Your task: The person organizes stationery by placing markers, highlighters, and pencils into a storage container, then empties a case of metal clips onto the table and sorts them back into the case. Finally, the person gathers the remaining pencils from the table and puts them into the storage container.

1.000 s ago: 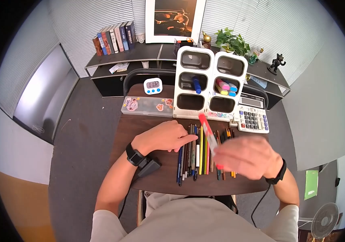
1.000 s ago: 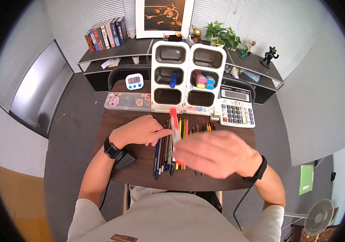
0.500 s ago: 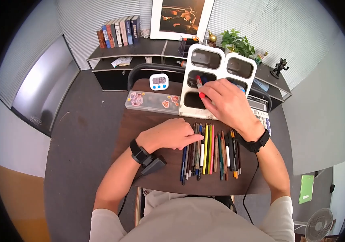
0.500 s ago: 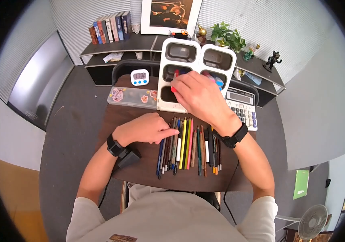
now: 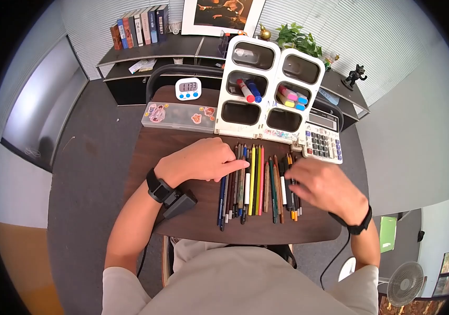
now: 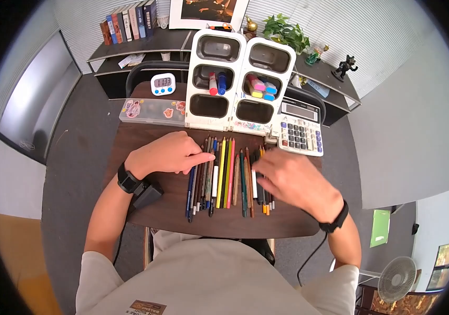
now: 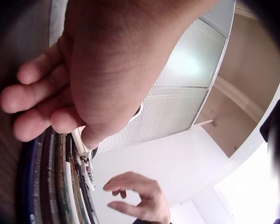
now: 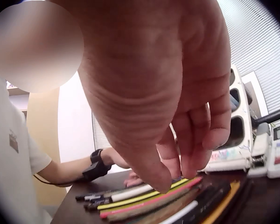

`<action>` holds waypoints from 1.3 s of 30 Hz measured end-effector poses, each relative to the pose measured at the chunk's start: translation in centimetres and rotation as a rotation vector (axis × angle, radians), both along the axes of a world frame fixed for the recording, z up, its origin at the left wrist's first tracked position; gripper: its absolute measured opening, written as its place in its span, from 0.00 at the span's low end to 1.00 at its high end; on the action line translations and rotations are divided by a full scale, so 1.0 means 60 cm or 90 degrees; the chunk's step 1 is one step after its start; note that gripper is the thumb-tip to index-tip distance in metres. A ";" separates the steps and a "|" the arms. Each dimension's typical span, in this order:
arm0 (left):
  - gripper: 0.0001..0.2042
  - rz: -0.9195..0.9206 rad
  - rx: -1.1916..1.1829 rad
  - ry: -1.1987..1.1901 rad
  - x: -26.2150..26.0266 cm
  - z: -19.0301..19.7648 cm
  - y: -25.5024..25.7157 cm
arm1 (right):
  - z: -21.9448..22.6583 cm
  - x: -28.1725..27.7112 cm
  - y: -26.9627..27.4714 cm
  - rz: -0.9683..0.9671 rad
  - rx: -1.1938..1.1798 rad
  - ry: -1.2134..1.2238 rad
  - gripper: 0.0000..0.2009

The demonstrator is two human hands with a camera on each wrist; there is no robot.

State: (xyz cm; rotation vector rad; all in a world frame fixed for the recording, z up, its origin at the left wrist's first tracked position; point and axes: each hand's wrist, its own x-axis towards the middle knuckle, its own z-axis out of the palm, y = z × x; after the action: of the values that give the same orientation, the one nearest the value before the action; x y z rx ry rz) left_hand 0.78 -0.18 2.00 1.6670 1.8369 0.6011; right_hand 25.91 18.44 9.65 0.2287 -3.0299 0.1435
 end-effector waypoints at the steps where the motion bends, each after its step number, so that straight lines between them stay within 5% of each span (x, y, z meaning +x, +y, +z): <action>1: 0.33 -0.004 0.006 0.000 0.000 0.000 -0.001 | -0.006 0.017 -0.004 0.003 -0.014 -0.058 0.13; 10: 0.33 0.002 -0.009 0.008 0.003 0.006 0.000 | -0.063 0.081 -0.035 0.032 -0.023 -0.033 0.14; 18: 0.33 0.002 -0.006 -0.004 0.003 0.005 0.000 | -0.074 0.060 -0.028 0.255 0.236 -0.005 0.14; 24: 0.33 0.001 0.002 -0.012 0.002 0.005 -0.003 | -0.016 0.033 -0.019 0.232 0.076 0.165 0.15; 32: 0.32 -0.012 0.000 -0.011 0.002 0.009 -0.003 | 0.047 -0.100 -0.031 0.215 -0.037 0.465 0.14; 39: 0.33 -0.020 0.005 0.003 0.001 0.007 -0.005 | 0.015 -0.223 -0.024 0.142 0.035 0.415 0.12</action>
State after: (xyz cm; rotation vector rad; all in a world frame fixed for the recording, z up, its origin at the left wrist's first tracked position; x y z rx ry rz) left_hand 0.85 -0.46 2.41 1.7012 1.8106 0.5928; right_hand 12.52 17.00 10.58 0.5059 -2.3572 -0.0024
